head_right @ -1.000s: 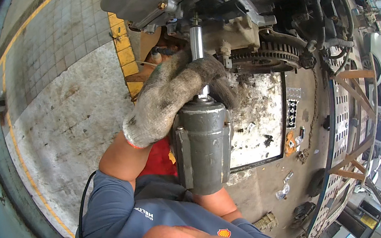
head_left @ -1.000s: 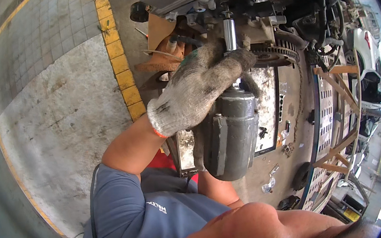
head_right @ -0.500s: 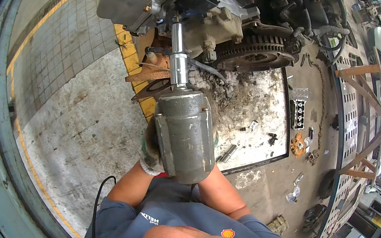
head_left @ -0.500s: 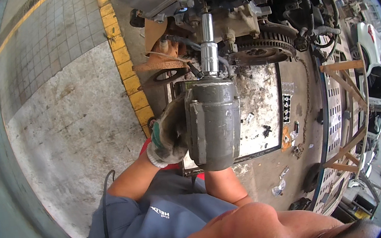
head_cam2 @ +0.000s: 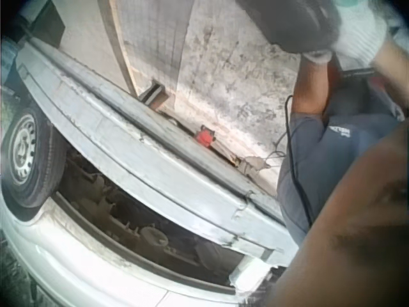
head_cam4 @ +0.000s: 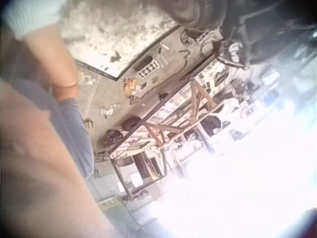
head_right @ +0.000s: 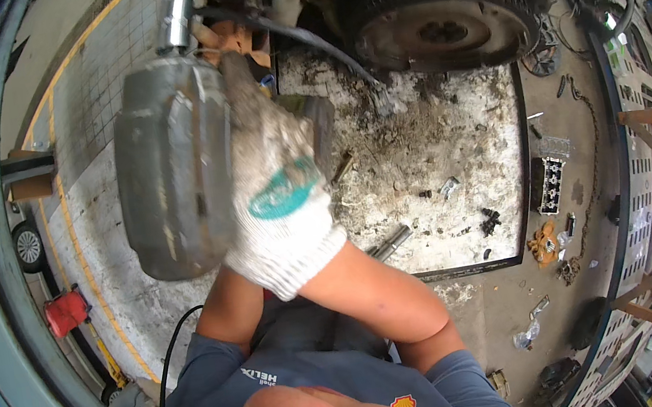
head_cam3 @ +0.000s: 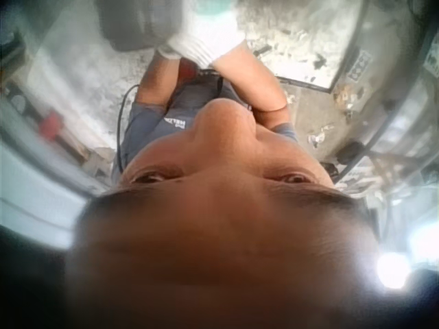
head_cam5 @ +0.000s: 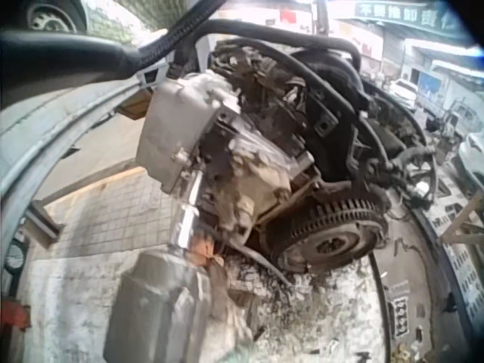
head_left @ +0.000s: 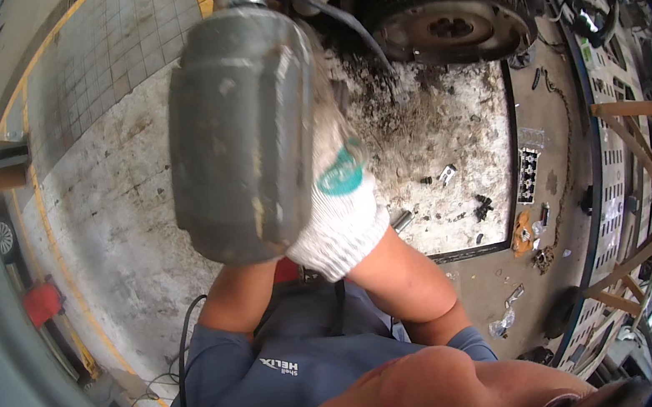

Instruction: The person works on a car engine mounted on a stand in a workshop. They wipe a small part with a cloth, then use a cordless impact wrench to tighten bolts on the engine block. The person also handles a small metal component and places it on the engine.

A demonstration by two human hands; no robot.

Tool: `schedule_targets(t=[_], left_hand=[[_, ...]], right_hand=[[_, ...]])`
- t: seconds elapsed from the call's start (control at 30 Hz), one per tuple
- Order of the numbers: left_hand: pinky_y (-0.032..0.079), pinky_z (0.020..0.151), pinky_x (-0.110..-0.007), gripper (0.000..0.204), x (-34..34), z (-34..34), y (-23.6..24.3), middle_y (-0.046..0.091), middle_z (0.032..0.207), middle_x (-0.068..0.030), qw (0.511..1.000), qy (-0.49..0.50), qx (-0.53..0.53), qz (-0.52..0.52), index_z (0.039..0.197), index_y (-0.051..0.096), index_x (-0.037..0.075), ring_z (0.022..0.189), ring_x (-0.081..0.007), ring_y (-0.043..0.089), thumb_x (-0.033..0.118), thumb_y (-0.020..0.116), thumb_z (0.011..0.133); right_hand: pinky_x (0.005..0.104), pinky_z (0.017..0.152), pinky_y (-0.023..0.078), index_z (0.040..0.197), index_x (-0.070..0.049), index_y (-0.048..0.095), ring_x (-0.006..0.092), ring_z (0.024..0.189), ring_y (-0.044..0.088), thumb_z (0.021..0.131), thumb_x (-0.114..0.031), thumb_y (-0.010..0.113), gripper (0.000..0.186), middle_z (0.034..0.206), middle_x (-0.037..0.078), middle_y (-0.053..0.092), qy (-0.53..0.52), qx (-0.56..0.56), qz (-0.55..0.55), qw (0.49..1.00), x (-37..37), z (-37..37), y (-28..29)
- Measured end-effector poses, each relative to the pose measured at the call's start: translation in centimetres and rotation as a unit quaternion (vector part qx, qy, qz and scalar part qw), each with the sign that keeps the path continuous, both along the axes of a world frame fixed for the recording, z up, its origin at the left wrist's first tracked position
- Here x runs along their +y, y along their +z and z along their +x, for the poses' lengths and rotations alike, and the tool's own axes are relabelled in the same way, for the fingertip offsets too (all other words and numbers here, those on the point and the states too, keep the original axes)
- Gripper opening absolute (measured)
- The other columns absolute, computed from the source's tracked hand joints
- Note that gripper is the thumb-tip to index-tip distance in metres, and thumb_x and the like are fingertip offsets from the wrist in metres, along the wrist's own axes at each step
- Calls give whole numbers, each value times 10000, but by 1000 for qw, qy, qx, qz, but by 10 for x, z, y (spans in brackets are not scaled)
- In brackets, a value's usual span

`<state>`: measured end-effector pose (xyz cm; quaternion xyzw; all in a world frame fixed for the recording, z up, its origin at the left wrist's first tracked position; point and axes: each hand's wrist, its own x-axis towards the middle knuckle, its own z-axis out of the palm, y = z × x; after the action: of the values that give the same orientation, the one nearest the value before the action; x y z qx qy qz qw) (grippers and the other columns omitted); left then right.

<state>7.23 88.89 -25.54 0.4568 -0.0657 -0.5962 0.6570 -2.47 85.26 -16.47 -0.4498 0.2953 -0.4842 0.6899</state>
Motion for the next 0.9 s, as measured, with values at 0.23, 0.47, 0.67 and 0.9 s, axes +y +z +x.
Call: schedule_targets(t=[0.23,0.47,0.67,0.9], left_hand=[[468,1113,-427,475,10,3,-3,608,1394,-166,993,94,-56,-39,1432,540,9,1285,-289,590,247,562,1021],[479,1110,-431,449,19,26,40,616,1390,-155,965,162,-141,-150,1426,555,25,1277,-283,597,255,541,1041],[493,1091,-426,417,-24,57,126,631,1360,-145,915,149,-231,-294,1409,571,30,1249,-271,608,246,529,1055],[533,980,-367,308,-140,58,208,692,1175,-131,888,22,-356,-289,1318,604,-13,1087,-219,658,147,552,1060]], right_hand=[[361,976,560,1482,-88,455,200,1159,618,1110,-303,432,431,1326,100,607,93,-152,30,984,-15,-1,4],[360,968,567,1480,-89,458,198,1151,623,1117,-308,419,426,1319,99,610,177,-330,105,921,-55,14,14],[358,962,573,1478,-90,460,196,1144,627,1123,-313,408,423,1314,97,614,202,-430,161,865,-72,27,22],[374,967,576,1463,-89,475,209,1147,632,1122,-313,414,412,1306,100,623,162,-262,90,947,-62,19,54]])
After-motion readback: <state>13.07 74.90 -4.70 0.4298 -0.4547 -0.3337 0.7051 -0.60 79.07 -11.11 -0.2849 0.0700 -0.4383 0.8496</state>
